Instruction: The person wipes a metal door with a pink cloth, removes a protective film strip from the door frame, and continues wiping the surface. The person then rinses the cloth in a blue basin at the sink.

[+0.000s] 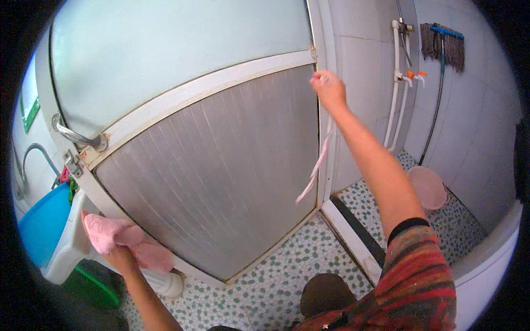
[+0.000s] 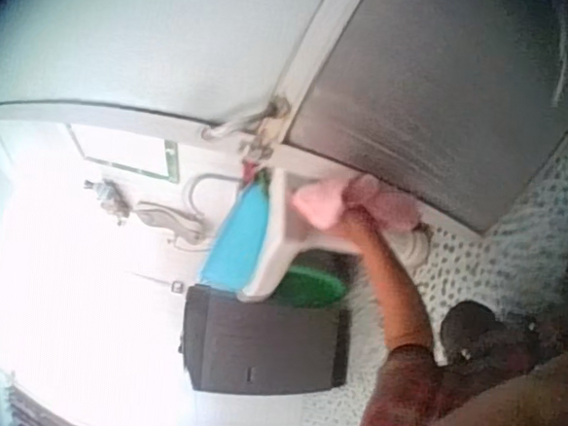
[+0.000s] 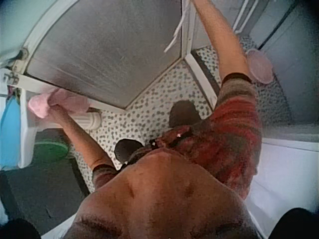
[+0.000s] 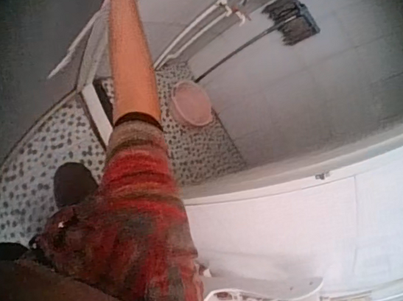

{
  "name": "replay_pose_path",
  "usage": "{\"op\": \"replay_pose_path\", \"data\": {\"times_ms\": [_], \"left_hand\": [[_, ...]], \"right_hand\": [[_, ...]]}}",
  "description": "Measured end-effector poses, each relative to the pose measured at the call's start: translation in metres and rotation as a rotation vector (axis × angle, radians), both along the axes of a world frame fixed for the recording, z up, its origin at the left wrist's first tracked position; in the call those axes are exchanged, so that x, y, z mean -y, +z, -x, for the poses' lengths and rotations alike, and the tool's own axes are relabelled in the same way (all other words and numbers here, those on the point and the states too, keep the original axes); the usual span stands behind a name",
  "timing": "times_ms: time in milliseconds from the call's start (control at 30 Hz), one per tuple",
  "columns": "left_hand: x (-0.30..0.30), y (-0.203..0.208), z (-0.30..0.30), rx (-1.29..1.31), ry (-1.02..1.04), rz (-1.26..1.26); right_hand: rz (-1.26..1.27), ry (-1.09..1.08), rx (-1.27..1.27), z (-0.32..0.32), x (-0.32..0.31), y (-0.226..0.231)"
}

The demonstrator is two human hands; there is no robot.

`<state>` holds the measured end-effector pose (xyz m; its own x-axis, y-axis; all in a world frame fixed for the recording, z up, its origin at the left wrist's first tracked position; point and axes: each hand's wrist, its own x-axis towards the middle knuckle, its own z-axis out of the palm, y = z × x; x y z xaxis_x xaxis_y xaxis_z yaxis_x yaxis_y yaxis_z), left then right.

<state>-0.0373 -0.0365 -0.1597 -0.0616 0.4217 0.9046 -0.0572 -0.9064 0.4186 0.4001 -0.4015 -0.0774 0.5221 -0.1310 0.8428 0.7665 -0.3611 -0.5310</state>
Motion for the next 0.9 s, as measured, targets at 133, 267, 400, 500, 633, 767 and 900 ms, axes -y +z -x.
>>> {"op": "replay_pose_path", "data": {"times_ms": [133,267,400,500,633,767,900], "left_hand": [[-0.012,-0.015,-0.017,-0.074,-0.015,0.077],[-0.024,-0.02,-0.019,-0.207,-0.008,0.032],[-0.02,-0.025,-0.024,-0.018,-0.081,0.224],[-0.015,-0.02,-0.027,-0.085,-0.037,0.054],[-0.012,-0.015,-0.032,-0.111,0.036,0.059],[-0.017,-0.02,-0.031,0.009,-0.02,0.283],[-0.028,-0.027,-0.024,-0.144,0.055,0.146]], "right_hand": [[0.234,-0.3,0.14,-0.054,0.02,0.046],[0.322,-0.306,0.087,-0.075,0.006,0.061],[0.318,-0.351,0.141,-0.084,-0.003,0.065],[0.325,-0.324,0.187,-0.093,0.003,0.066],[0.275,-0.356,0.257,-0.113,0.014,0.062],[0.088,-0.307,0.018,-0.127,0.018,0.057],[-0.106,0.052,-0.203,-0.12,0.019,0.055]]}}
